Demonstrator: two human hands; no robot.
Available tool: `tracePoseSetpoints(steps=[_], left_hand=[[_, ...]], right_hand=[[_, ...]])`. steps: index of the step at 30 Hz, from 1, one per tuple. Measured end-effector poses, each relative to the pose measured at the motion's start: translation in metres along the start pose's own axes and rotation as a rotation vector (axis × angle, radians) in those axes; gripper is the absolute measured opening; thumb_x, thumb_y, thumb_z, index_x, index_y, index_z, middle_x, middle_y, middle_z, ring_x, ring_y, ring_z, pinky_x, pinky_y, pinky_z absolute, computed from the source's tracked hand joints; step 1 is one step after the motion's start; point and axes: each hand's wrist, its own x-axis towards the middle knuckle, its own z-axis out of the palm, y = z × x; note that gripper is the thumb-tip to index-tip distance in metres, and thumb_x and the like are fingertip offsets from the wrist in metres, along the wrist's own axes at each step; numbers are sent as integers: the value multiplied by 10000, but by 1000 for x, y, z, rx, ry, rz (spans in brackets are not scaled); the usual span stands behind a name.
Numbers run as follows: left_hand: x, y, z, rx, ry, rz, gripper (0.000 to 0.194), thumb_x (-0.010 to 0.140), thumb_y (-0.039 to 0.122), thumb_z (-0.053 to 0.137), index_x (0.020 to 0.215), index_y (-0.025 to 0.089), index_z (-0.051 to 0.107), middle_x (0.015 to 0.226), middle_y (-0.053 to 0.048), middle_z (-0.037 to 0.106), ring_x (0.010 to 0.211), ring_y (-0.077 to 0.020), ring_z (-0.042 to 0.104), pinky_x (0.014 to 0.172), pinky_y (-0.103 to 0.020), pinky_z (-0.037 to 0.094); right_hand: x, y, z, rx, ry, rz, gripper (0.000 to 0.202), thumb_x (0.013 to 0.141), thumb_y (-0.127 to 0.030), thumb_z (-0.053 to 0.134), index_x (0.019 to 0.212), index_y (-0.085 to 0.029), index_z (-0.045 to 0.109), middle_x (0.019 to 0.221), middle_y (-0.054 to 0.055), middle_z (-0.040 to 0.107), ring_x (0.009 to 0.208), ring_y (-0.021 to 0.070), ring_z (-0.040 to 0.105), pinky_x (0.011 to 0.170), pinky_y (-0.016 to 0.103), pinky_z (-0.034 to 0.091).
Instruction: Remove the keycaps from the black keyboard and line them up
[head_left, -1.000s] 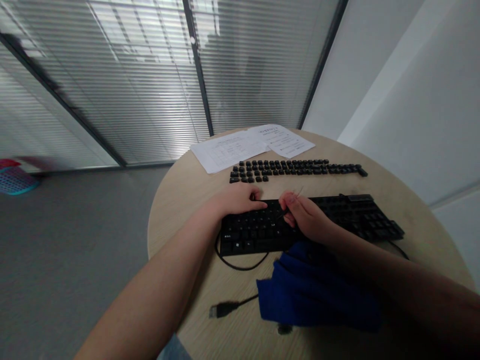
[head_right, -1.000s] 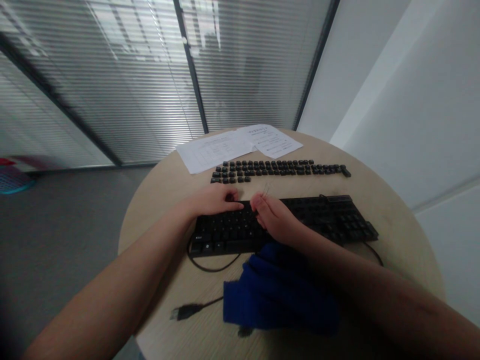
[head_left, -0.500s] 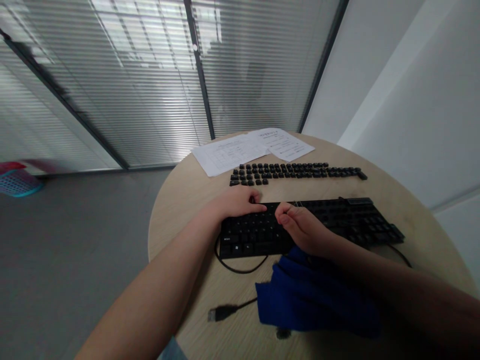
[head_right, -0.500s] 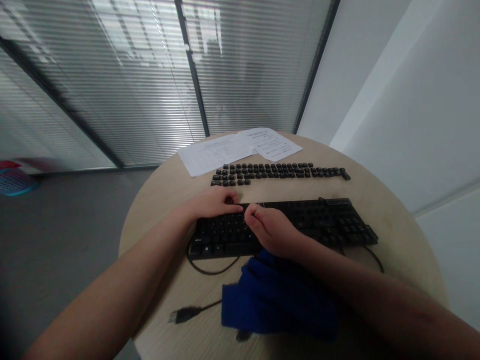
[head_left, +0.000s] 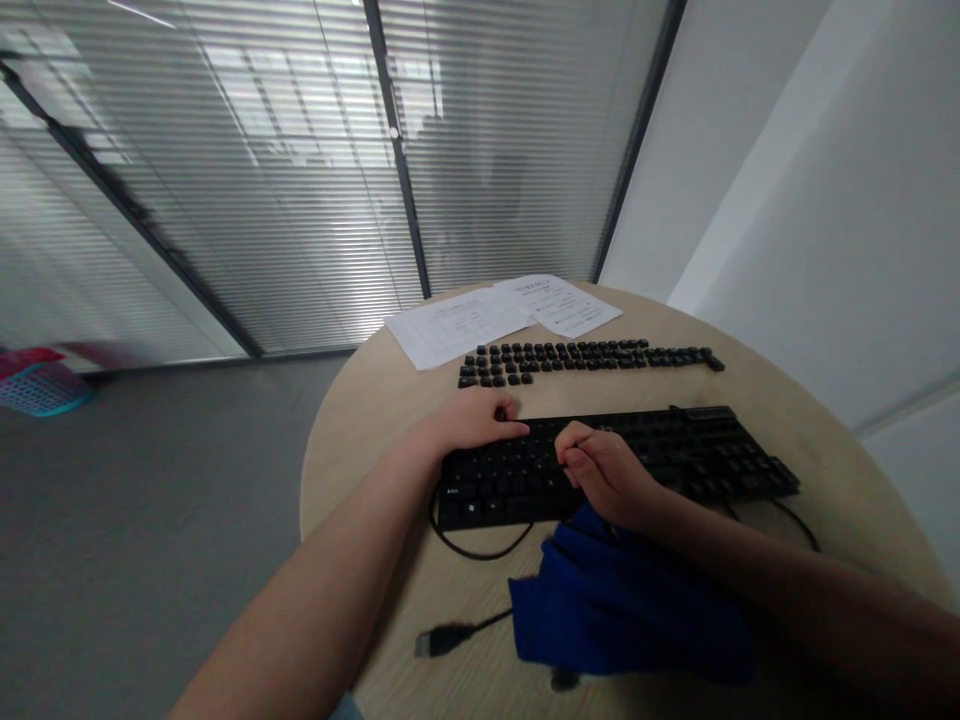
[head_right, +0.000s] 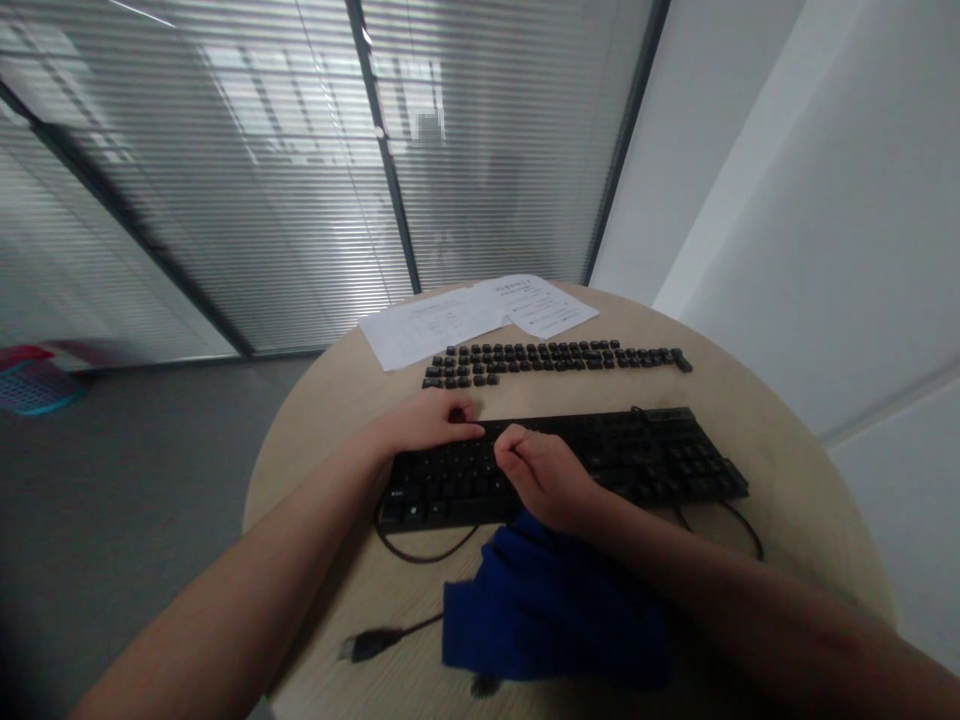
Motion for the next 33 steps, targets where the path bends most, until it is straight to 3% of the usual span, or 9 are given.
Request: tracePoseSetpoints(steps=[2,6,9,16,21,25,33], left_hand=[[0,-1,0,2,-2,-8,364,832,560,588,747,208,627,713,-7,630,658,-160,522,596,-289,311],[0,-2,1,-15,-8,-16,350,824,552,605,750,211,625,725,-9,636,672,-167,531,608,-295,323],[0,-2,-1,-67,-10,2,323,834,521,604,763,207,628,734,-7,641,689,-166,544,626,-293,345],[-5,8,-13,-246,139,22,288,875,434,560,759,181,632,752,-23,640,693,-148,545,649,-293,392],[-8,20,-13,-370,102,47,308,865,461,583,811,166,654,755,-21,637,693,-139,547,618,-277,396],[-7,24,-10,-376,99,88,296,861,451,594,793,167,644,745,-11,627,693,-137,548,615,-275,392],[-8,24,-10,-331,103,52,257,836,424,601,759,179,619,732,-5,617,674,-140,535,605,-283,372]], right_hand=[[-1,3,2,96,43,44,388,1019,-498,370,765,-236,501,589,-10,523,516,144,491,531,280,373],[0,9,8,377,277,202,427,1012,-592,318,801,-247,456,531,-39,490,445,131,454,441,247,351],[1,11,11,432,289,205,411,996,-609,362,828,-246,456,537,-46,485,438,124,449,422,236,343],[-3,10,8,210,246,79,288,1035,-465,368,906,-245,500,696,-3,536,540,131,458,517,277,378],[-1,4,5,-22,201,-75,139,1024,-309,400,962,-244,505,794,24,552,687,170,528,654,323,430],[1,2,5,-118,211,-196,79,988,-214,431,940,-233,492,812,19,545,706,166,526,664,306,430],[4,1,5,-170,188,-296,84,979,-189,468,906,-226,485,782,6,524,722,161,518,664,282,421]])
